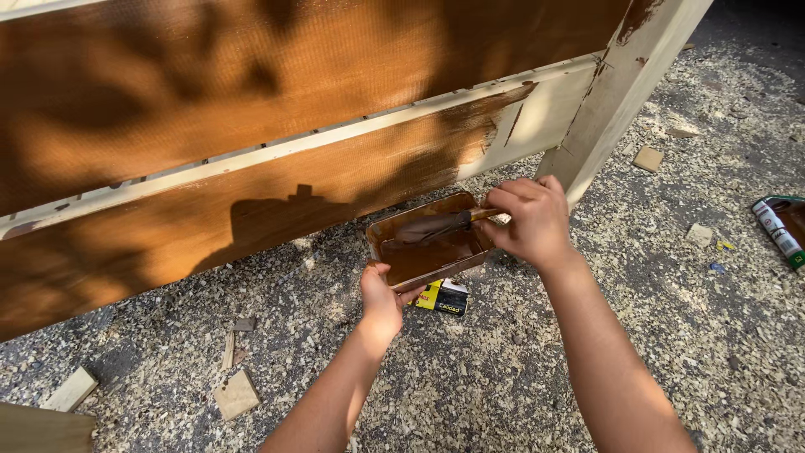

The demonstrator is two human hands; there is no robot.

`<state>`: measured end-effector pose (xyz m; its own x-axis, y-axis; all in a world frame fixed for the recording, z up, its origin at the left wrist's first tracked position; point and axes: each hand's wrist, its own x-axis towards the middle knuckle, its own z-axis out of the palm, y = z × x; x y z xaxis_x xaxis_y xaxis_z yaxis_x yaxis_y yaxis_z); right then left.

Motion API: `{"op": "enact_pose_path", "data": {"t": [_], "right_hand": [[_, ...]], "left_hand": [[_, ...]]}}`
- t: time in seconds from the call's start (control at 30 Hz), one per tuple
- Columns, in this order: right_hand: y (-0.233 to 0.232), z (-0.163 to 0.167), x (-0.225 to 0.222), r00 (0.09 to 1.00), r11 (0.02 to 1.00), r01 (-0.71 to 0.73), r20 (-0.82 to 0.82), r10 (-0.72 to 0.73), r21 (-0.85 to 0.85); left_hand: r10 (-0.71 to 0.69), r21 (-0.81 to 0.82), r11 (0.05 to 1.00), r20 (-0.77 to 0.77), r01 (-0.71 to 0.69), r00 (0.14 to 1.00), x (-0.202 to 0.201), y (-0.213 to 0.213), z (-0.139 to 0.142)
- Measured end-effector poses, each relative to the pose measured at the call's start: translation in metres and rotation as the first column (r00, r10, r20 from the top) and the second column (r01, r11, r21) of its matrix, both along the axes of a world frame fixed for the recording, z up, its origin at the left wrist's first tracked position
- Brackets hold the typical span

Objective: The person applies brown wood stain to an unfinished wooden bed frame outdoors. They hold a shallow tray of stain in one hand and wipe the stain onto the headboard rails, side posts, and legs using a cloth-wrapped applicator, reloading it from the tray and working around the frame section by section.

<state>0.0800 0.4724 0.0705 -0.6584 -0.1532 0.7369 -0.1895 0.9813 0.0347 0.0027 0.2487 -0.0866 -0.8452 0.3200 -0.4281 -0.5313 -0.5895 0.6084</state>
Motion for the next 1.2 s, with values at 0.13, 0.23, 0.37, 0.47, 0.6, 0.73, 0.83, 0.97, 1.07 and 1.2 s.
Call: {"op": "enact_pose_path", "data": {"t": [0.13, 0.23, 0.37, 0.47, 0.6, 0.73, 0.83, 0.97, 1.07, 1.2], "right_hand": [[0.028, -0.007, -0.02, 0.993, 0.974, -0.063, -0.109, 0.04, -0.219], [0.059, -0.006, -0.029, 0.997, 0.976, 0.025, -0.063, -0.039, -0.215], [0.099, -0.001, -0.016, 1.0, 0.872, 0.0, 0.002, 0.001, -0.49], [0.096, -0.002, -0.017, 0.998, 0.898, 0.063, 0.013, -0.064, -0.434], [0.039, -0.008, -0.04, 0.994, 0.975, 0.04, -0.094, -0.062, -0.22], [-0.028, -0.003, -0.046, 0.986, 0.957, -0.149, -0.111, 0.125, -0.248], [-0.068, -0.004, -0.049, 0.992, 0.966, -0.125, 0.003, 0.129, -0.227], [-0.04, -0.003, -0.053, 0.992, 0.982, -0.12, -0.05, 0.114, -0.146], [0.026, -0.007, -0.052, 0.959, 0.957, 0.197, 0.244, -0.144, -0.211], [0.109, -0.021, -0.041, 0.989, 0.953, 0.147, 0.07, -0.133, -0.265]], "left_hand": [[-0.015, -0.001, 1.0, -0.038, 0.015, 0.999, -0.015, -0.003, 0.009], [-0.03, 0.005, 1.0, -0.062, 0.031, 0.998, -0.019, -0.003, 0.011], [-0.058, 0.004, 0.998, -0.065, 0.058, 0.996, -0.02, -0.003, 0.009], [-0.033, -0.001, 0.999, -0.029, 0.033, 0.999, -0.021, -0.005, 0.006], [-0.009, 0.023, 1.0, -0.08, 0.011, 0.997, -0.023, -0.015, 0.005], [0.055, 0.024, 0.998, -0.042, -0.054, 0.998, -0.023, -0.024, 0.006], [0.061, -0.005, 0.998, -0.059, -0.062, 0.996, -0.02, -0.023, 0.005], [0.025, -0.049, 0.998, -0.064, -0.028, 0.998, -0.018, -0.017, 0.007], [0.009, -0.066, 0.998, -0.079, -0.014, 0.997, -0.016, -0.009, 0.008], [-0.003, -0.047, 0.999, 0.002, 0.003, 1.0, -0.013, 0.009, 0.01]]}}
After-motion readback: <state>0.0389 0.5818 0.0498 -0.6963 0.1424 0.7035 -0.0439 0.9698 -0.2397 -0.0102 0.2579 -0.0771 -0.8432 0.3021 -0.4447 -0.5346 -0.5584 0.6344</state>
